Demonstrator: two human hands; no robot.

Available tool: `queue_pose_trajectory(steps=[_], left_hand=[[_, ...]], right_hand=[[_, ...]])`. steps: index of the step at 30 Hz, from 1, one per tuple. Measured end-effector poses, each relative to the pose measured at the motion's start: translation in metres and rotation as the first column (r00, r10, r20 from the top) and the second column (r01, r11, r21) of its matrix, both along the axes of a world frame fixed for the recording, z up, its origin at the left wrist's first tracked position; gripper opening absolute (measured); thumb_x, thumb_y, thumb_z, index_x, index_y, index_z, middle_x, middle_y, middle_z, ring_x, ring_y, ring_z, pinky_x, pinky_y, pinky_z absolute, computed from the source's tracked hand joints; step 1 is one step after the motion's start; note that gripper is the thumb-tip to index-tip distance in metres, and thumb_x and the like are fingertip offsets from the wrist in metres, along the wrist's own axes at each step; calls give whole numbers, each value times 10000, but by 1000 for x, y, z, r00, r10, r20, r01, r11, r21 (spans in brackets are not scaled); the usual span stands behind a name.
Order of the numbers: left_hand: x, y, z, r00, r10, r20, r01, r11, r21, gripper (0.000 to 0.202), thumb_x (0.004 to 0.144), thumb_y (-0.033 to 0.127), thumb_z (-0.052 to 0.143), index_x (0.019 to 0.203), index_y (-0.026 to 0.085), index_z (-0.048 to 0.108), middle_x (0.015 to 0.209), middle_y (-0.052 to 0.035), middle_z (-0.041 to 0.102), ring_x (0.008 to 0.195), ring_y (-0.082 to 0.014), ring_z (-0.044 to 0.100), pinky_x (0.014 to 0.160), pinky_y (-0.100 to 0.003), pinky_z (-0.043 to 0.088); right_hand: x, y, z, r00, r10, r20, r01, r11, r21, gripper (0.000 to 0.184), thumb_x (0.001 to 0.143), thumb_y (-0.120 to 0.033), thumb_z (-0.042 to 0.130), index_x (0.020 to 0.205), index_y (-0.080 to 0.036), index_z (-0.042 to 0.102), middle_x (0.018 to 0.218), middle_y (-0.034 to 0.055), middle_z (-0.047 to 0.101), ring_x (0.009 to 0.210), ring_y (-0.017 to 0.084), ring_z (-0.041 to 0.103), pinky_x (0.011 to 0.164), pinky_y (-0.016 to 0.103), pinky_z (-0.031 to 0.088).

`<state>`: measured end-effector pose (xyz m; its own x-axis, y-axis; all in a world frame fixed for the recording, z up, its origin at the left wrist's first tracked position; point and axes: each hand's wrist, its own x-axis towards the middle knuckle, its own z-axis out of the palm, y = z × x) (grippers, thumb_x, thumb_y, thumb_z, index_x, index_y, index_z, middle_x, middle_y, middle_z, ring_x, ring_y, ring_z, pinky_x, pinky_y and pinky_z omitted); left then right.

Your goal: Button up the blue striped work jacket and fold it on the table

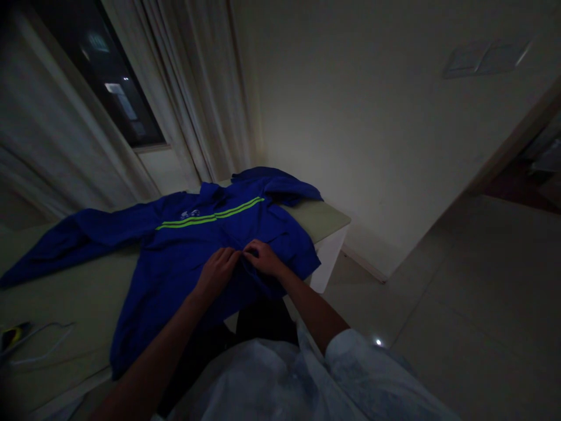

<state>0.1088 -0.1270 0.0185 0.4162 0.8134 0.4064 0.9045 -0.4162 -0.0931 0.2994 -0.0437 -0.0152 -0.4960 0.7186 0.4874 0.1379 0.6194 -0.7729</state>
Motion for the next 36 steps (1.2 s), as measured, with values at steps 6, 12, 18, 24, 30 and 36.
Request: queue_pose_trajectory(steps=[6,12,18,24,30,36], left_hand=[[-1,-3,1,999,25,-37,-26,1000,-17,285,1004,102,479,1198,193,666,1155,-118,706,1060,-287,618,879,-411,475],[1,-2,4,997,54,-59,-55,998,-22,257,1006,119,495,1168,194,680,1101,-112,721,1011,-290,631,864,-419,464],[2,-3,11,995,46,-91,-49,998,-27,233,1015,123,492,1100,195,697,1028,-90,726,973,-285,636,837,-414,452],[-1,-3,11,995,38,-91,-40,999,-28,227,1019,127,505,1094,209,704,1064,-80,741,986,-266,646,854,-399,448],[9,-9,5,994,95,-53,-94,996,5,238,984,88,510,1089,178,703,1065,-107,740,975,-284,654,846,-419,447],[8,-14,5,996,76,53,-78,995,55,183,1019,199,539,1057,197,718,1081,-103,754,952,-265,671,840,-411,446]], right_hand=[[0,-5,2,999,-51,-4,51,999,12,88,953,-262,688,922,-201,743,989,49,710,963,192,668,910,324,514],[1,-5,4,998,-65,-3,65,997,29,68,948,-253,698,933,-198,734,985,50,699,943,187,666,896,321,517],[1,-6,4,997,-70,-32,71,996,52,69,944,-240,697,913,-193,737,1029,57,687,968,179,665,906,322,523],[2,-8,7,998,-39,-59,40,999,23,40,916,-220,717,922,-196,749,1054,59,690,982,181,669,866,309,525],[1,-8,11,999,-35,-39,33,999,-41,50,893,-185,729,939,-201,742,1042,42,676,982,177,653,837,292,505],[-2,-8,12,1000,-27,-12,26,997,-78,33,872,-189,737,897,-193,715,1006,25,638,900,159,626,810,286,494]])
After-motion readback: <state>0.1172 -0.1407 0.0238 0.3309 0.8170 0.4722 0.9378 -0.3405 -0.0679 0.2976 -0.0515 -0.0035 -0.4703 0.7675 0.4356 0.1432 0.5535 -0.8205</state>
